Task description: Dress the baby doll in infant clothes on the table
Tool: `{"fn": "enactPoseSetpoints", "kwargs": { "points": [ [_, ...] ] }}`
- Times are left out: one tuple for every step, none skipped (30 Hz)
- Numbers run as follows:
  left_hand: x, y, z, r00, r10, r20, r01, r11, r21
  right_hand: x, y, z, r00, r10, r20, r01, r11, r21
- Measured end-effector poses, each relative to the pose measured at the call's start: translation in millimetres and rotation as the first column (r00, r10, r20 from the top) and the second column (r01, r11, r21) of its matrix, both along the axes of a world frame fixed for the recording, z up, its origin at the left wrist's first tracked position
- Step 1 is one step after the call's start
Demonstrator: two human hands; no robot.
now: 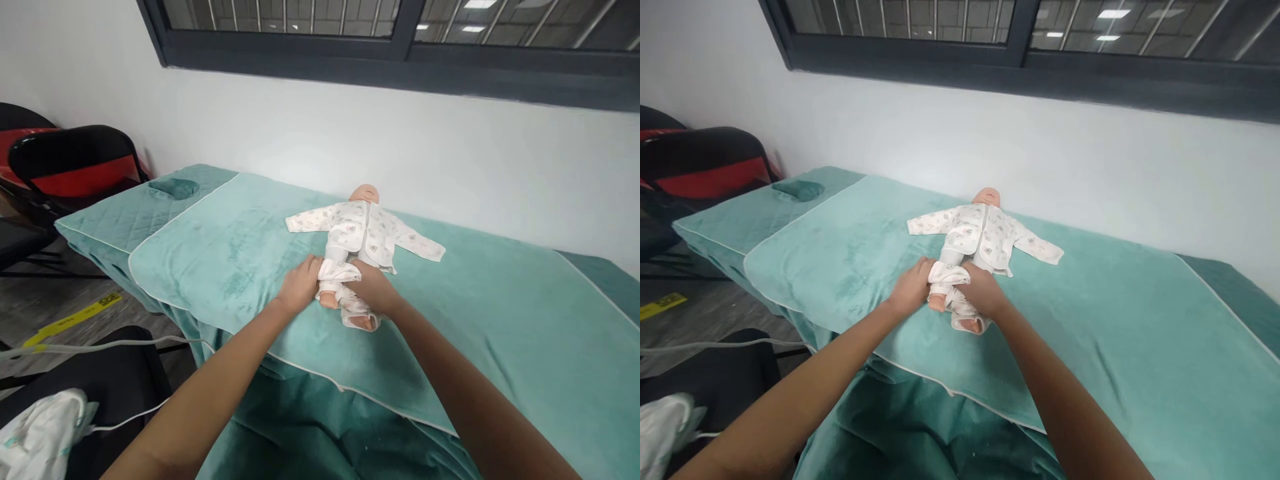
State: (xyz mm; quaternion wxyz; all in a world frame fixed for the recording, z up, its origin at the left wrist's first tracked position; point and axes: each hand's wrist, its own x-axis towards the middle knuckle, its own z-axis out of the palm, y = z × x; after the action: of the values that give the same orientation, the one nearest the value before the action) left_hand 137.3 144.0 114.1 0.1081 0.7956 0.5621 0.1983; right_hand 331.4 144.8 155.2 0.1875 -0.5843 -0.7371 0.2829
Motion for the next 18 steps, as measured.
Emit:
{"fn": "enactPoseSetpoints", "kwargs": {
  "points": [
    [1.6, -0.9, -1.1, 1.000, 0.019, -0.016, -0.019, 1.000, 0.010, -0.1, -0.3, -0.2, 1.000, -0.012, -0.018, 0.012, 1.000, -0.002],
    [2.9, -1.8, -2.4, 0.999, 0.034, -0.023, -0.034, 0.999, 0.012, -0.4, -0.8, -0.7, 0.999, -0.028, -0.038, 0.028, 1.000, 0.000],
    [3.8, -2.4, -3.8, 0.999, 0.043, -0.018, -0.043, 0.999, 0.008, -0.9, -1.4, -1.1, 0.997, -0.042, -0.058, 0.042, 0.999, 0.002],
    [3.9, -2.3, -5.1, 0.999, 0.050, 0.003, -0.050, 0.999, -0.003, -1.4, -2.3, -1.5, 0.996, -0.053, -0.072, 0.053, 0.999, 0.002],
    [3.0, -1.5, -6.0, 0.997, 0.057, 0.043, -0.057, 0.998, -0.022, -1.7, -3.3, -1.5, 0.995, -0.060, -0.080, 0.060, 0.998, 0.001],
    [0.9, 0.1, -6.5, 0.992, 0.070, 0.102, -0.065, 0.997, -0.048, -1.6, -4.5, -1.2, 0.994, -0.058, -0.092, 0.058, 0.998, -0.003],
    [-2.4, 2.4, -6.5, 0.981, 0.080, 0.179, -0.065, 0.994, -0.086, -0.8, -5.8, -0.8, 0.992, -0.047, -0.115, 0.046, 0.999, -0.011],
    [-6.7, 5.1, -5.9, 0.959, 0.078, 0.271, -0.042, 0.990, -0.135, 0.9, -7.1, -0.4, 0.987, -0.034, -0.157, 0.031, 0.999, -0.021],
    [-11.7, 7.9, -5.0, 0.926, 0.064, 0.372, 0.008, 0.982, -0.190, 3.6, -8.2, -0.2, 0.975, -0.021, -0.222, 0.016, 1.000, -0.027],
    [-17.0, 10.6, -3.7, 0.878, 0.051, 0.476, 0.074, 0.968, -0.240, 7.3, -9.1, -0.4, 0.951, -0.017, -0.308, 0.009, 1.000, -0.027],
    [-21.9, 13.2, -2.2, 0.815, 0.050, 0.577, 0.137, 0.951, -0.276, 11.7, -9.8, -1.1, 0.917, -0.026, -0.397, 0.017, 0.999, -0.027],
    [-25.7, 15.4, -0.4, 0.744, 0.066, 0.664, 0.181, 0.938, -0.296, 16.6, -10.1, -2.4, 0.881, -0.051, -0.469, 0.041, 0.999, -0.031],
    [-27.9, 17.4, 1.6, 0.672, 0.099, 0.734, 0.192, 0.934, -0.302, 21.6, -10.1, -4.0, 0.853, -0.086, -0.515, 0.079, 0.996, -0.037],
    [-28.0, 19.5, 4.0, 0.606, 0.142, 0.783, 0.169, 0.939, -0.301, 26.0, -9.9, -5.7, 0.837, -0.126, -0.533, 0.119, 0.992, -0.047],
    [-25.7, 21.8, 6.9, 0.554, 0.178, 0.813, 0.124, 0.948, -0.293, 29.7, -9.4, -7.1, 0.833, -0.164, -0.528, 0.157, 0.986, -0.058],
    [-21.0, 24.6, 10.5, 0.525, 0.195, 0.828, 0.081, 0.957, -0.277, 32.4, -8.7, -7.8, 0.836, -0.196, -0.513, 0.192, 0.979, -0.061],
    [-14.1, 28.1, 14.8, 0.524, 0.191, 0.830, 0.052, 0.966, -0.255, 33.8, -7.8, -7.8, 0.839, -0.218, -0.499, 0.221, 0.974, -0.053],
    [-5.3, 32.1, 19.7, 0.548, 0.172, 0.819, 0.035, 0.973, -0.228, 34.2, -6.6, -6.8, 0.837, -0.230, -0.496, 0.248, 0.968, -0.032]
  ]
}}
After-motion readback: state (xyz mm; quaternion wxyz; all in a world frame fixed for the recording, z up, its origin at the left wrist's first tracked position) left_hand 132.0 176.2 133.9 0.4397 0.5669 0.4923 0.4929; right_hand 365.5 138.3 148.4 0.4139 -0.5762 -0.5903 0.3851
